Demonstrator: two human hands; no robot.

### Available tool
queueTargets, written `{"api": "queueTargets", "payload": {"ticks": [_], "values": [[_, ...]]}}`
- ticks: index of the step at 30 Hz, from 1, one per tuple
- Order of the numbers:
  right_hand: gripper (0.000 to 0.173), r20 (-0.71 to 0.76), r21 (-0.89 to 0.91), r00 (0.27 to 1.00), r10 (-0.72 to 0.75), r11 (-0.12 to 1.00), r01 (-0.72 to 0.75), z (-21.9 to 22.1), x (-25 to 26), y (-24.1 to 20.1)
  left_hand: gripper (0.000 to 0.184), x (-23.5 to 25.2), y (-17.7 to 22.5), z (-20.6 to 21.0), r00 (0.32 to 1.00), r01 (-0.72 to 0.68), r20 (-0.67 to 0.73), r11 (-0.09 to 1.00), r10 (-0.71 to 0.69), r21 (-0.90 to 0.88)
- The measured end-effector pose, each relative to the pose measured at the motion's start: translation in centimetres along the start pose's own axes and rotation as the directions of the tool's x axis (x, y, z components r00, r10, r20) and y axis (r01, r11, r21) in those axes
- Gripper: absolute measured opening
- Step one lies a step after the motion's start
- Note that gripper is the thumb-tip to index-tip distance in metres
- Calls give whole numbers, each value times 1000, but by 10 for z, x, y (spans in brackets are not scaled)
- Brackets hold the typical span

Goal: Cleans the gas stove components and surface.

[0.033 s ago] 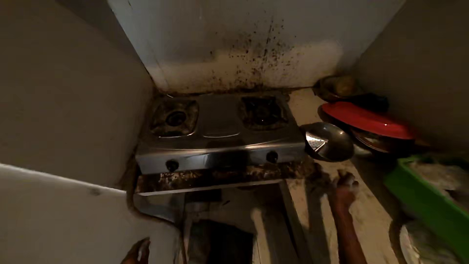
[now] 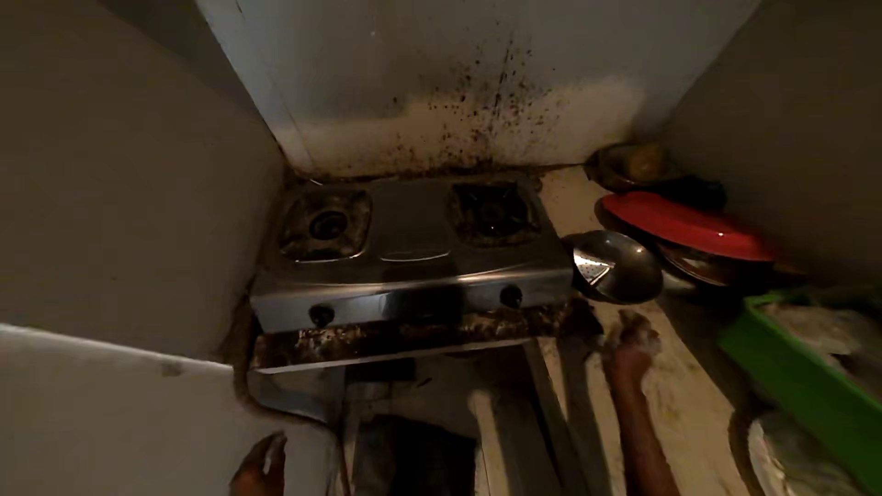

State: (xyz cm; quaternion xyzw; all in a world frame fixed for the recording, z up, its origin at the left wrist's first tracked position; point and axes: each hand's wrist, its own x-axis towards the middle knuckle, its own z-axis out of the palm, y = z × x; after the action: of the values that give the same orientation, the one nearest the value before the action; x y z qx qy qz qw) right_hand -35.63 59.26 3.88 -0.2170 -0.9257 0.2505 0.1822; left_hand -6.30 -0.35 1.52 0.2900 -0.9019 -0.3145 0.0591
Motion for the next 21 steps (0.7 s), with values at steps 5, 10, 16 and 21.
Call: {"api": "queueTargets", "payload": {"ticks": [5, 10, 16, 21], "values": [[54, 203, 217, 919, -339, 930, 296, 59, -40, -219, 30, 140, 87, 14, 938, -316, -161, 948, 306, -39], [46, 274, 388, 719, -638, 758, 524, 167, -97, -360, 39, 232, 125, 13, 860, -501, -140, 864, 490, -55], [53, 476, 200, 623, -621, 766, 611, 178, -127, -374, 45, 265, 146, 0, 917, -392, -71, 920, 393, 17], [38, 445, 304, 632, -634, 771, 559, 191, -98, -389, 47, 277, 163, 6, 967, -246, -34, 961, 252, 124]]}}
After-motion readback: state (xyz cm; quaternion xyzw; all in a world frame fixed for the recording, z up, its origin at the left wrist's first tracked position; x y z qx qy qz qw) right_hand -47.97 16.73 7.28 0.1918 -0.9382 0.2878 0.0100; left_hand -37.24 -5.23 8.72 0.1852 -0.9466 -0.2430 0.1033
